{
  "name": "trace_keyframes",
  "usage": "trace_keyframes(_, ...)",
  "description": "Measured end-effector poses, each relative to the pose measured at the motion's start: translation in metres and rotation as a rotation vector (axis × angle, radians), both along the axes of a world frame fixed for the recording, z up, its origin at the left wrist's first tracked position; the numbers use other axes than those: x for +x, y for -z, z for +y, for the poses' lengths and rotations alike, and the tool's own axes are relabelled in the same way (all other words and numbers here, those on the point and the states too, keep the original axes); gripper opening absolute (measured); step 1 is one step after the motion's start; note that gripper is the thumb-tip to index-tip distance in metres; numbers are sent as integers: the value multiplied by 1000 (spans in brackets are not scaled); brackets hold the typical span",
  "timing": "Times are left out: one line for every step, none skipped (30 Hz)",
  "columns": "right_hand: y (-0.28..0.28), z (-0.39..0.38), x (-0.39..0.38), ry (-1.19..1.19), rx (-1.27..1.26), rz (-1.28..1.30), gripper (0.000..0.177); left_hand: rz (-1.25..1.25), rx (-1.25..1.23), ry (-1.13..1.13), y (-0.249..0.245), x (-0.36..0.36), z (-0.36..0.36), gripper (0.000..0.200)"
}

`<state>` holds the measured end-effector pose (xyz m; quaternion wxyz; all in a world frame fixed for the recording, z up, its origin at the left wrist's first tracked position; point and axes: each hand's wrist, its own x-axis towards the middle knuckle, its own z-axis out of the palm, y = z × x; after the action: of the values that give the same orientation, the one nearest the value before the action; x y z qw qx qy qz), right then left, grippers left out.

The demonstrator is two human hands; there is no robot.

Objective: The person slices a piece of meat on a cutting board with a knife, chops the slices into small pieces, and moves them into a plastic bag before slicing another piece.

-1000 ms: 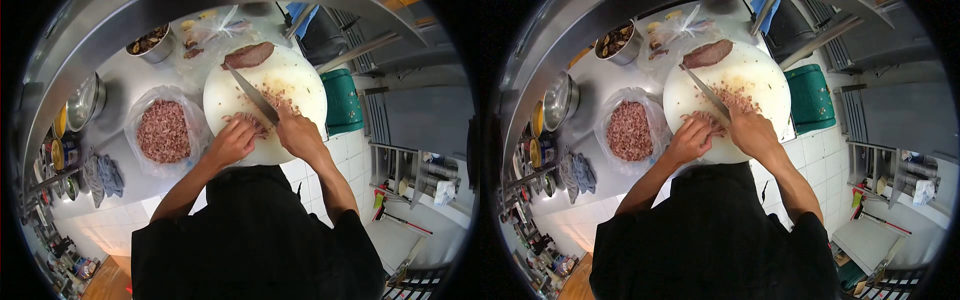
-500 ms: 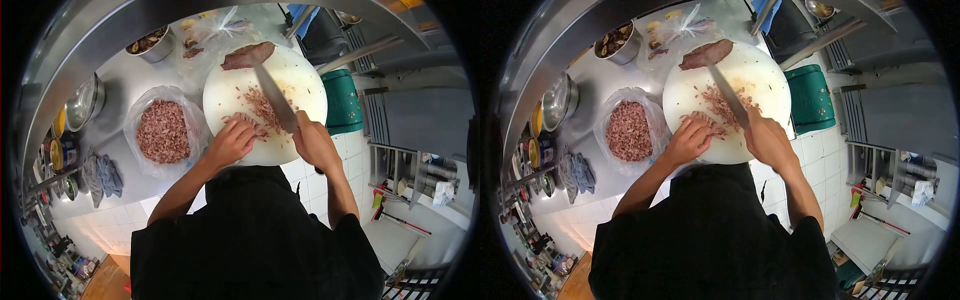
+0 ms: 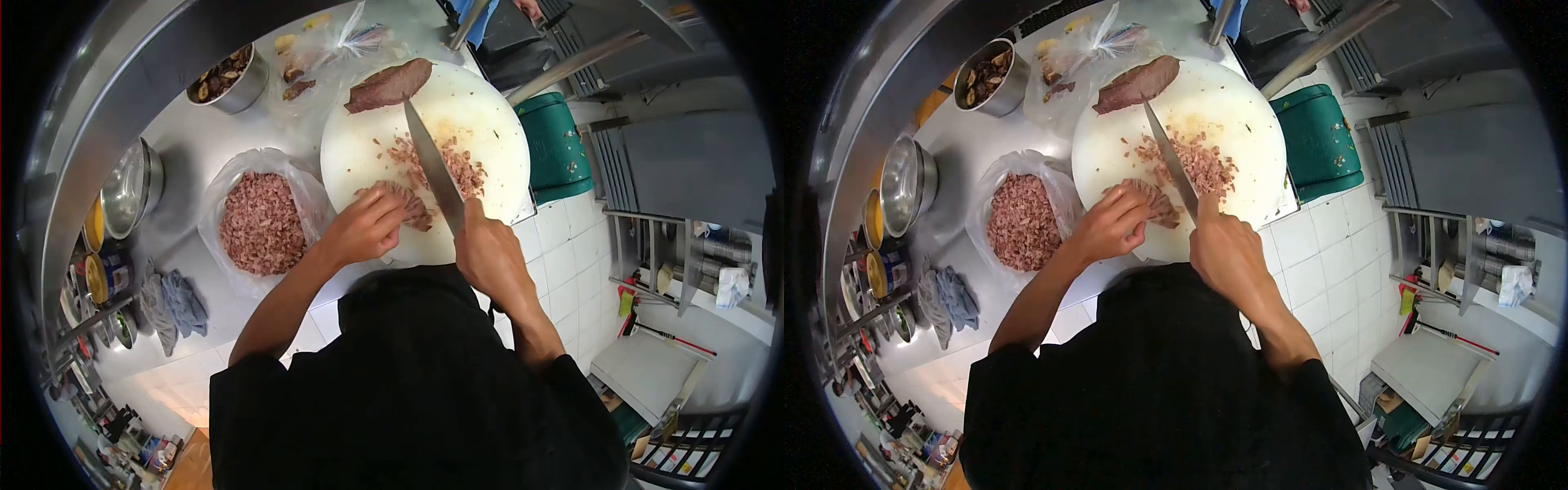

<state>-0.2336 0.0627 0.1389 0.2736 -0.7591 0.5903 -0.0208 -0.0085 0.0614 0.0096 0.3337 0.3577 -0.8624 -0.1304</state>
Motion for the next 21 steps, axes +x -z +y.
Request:
trace_keyframes(-15,4,0,9,29,11,16,0,1,-1,2,0,2,32)
trace_keyframes(-25,7,2,15,56,21,17,-2,2,-4,3,0,4,33)
trace_keyframes(-13,8,3,-11,34,-8,18,12,-12,-9,1,-1,4,32)
trace_keyframes(10,10,5,-37,11,-38,18,25,-26,-14,-3,-1,2,32)
trace_keyframes(28,11,10,-61,-10,-70,19,37,-39,-17,-5,-1,3,32)
trace_keyframes(37,5,21,18,5,-14,19,29,-26,-14,-3,0,8,31)
trace_keyframes(43,-4,18,0,-30,-55,19,22,-24,-13,-1,1,8,30)
trace_keyframes(46,-16,10,-26,-71,-96,18,14,-28,-17,1,2,6,29)
trace_keyframes(46,-18,2,-43,-98,-138,18,20,-20,-14,-1,3,9,29)
trace_keyframes(35,-23,-3,-13,-54,-190,18,28,-20,-16,-2,4,9,29)
trace_keyframes(25,-27,-10,-1,-77,-206,19,38,-18,-20,-3,3,9,29)
trace_keyframes(16,-28,-16,13,-95,-223,19,51,-13,-17,-4,3,10,29)
trace_keyframes(11,-29,-24,24,-116,-240,20,62,-12,-15,-4,3,10,29)
trace_keyframes(9,-30,-33,44,-126,-252,20,72,-11,-13,-4,4,9,28)
trace_keyframes(7,-30,-41,66,-135,-263,20,67,-33,-25,-8,3,7,27)
trace_keyframes(-2,-29,-44,128,-87,-290,17,63,-54,-36,-12,2,3,26)
trace_keyframes(-3,-29,-48,175,-66,-300,17,58,-76,-44,-16,0,-2,25)
trace_keyframes(-3,-29,-53,222,-44,-310,16,45,-49,-70,-25,-4,-12,21)
trace_keyframes(-3,-28,-56,268,-20,-320,16,32,-21,-96,-36,-9,-26,18)
trace_keyframes(0,-28,-60,292,-21,-330,16,17,8,-123,-41,-12,-39,14)
trace_keyframes(3,-27,-63,297,-23,-319,16,-86,51,-71,-37,-12,-52,14)
